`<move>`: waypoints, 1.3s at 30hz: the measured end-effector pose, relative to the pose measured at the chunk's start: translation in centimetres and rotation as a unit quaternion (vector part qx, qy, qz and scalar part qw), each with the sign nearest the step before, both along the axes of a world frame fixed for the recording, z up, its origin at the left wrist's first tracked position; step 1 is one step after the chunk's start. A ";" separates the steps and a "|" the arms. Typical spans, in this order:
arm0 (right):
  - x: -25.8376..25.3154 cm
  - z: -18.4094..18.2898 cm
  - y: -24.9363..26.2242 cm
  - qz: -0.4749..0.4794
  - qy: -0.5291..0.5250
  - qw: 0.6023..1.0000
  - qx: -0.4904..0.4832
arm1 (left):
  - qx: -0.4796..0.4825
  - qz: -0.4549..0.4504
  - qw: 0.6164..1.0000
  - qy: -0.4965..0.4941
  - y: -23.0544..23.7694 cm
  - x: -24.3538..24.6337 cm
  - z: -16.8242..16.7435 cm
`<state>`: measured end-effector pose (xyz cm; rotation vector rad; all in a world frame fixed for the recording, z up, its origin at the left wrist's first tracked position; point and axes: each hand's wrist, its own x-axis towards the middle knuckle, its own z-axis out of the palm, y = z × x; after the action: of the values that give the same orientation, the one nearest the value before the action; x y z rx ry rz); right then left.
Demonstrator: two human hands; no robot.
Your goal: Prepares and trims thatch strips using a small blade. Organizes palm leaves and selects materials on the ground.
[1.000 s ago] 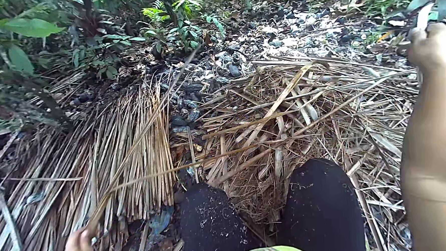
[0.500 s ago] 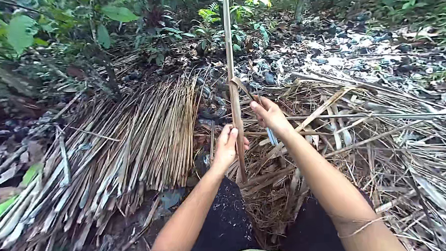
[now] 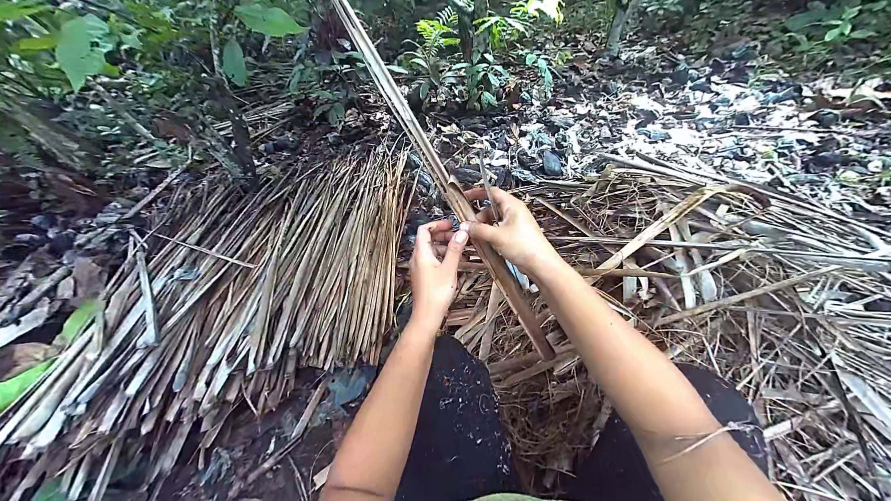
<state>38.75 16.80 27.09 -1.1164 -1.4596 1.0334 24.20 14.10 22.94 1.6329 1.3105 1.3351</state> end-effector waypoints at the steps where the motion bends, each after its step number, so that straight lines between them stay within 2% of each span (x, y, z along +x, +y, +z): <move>1: -0.2 -0.2 0.0 -0.004 -0.006 1.000 -0.002 | 0.015 0.009 1.000 -0.014 0.0 -0.1 0.2; 7: -1.6 -1.1 -1.4 0.007 -0.077 0.997 0.002 | -0.029 -0.005 0.989 -0.142 0.8 -0.3 0.0; 10: -2.0 -1.6 -1.5 0.006 -0.060 0.998 -0.012 | -0.029 0.007 0.979 -0.204 1.1 0.3 -0.5; 14: -1.4 -2.1 0.9 -0.056 -0.066 0.995 -0.055 | -0.024 0.061 0.949 -0.308 1.7 1.3 -1.9; 16: 0.7 -2.6 2.8 -0.132 -0.066 0.987 -0.062 | 0.004 0.073 0.928 -0.366 2.0 0.8 -2.8; 19: 5.1 -2.9 4.7 -0.242 -0.010 0.967 -0.076 | 0.076 0.097 0.893 -0.434 2.3 -0.6 -2.7; 24: 12.5 -2.3 6.3 -0.355 0.098 0.928 -0.065 | 0.167 0.132 0.855 -0.472 3.9 -4.0 -1.2; 28: 19.2 -2.8 5.9 -0.455 0.077 0.885 -0.055 | 0.221 0.216 0.823 -0.476 4.2 -10.8 -0.7; 30: 23.1 -4.3 4.3 -0.490 0.017 0.867 -0.087 | 0.248 0.285 0.812 -0.445 3.5 -16.4 -0.8; 32: 26.0 -5.9 2.8 -0.469 -0.069 0.864 -0.167 | 0.262 0.310 0.844 -0.350 2.6 -19.4 -1.3; 34: 27.1 -6.9 1.2 -0.406 -0.202 0.851 -0.265 | 0.206 0.305 0.905 -0.212 0.6 -18.2 -1.1; 36: 26.3 -6.8 -0.6 -0.390 -0.276 0.821 -0.314 | 0.147 0.268 0.950 -0.062 -1.7 -15.8 -1.3; 38: 24.5 -6.3 -2.1 -0.410 -0.286 0.815 -0.293 | 0.138 0.212 0.965 0.071 -3.6 -13.4 -2.2; 39: 23.1 -5.7 -2.8 -0.408 -0.288 0.826 -0.263 | 0.146 0.182 0.965 0.122 -4.3 -12.1 -2.9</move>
<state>61.82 13.99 21.35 -2.3464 -0.9073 0.4708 12.09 9.80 20.07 1.8637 1.6896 1.6467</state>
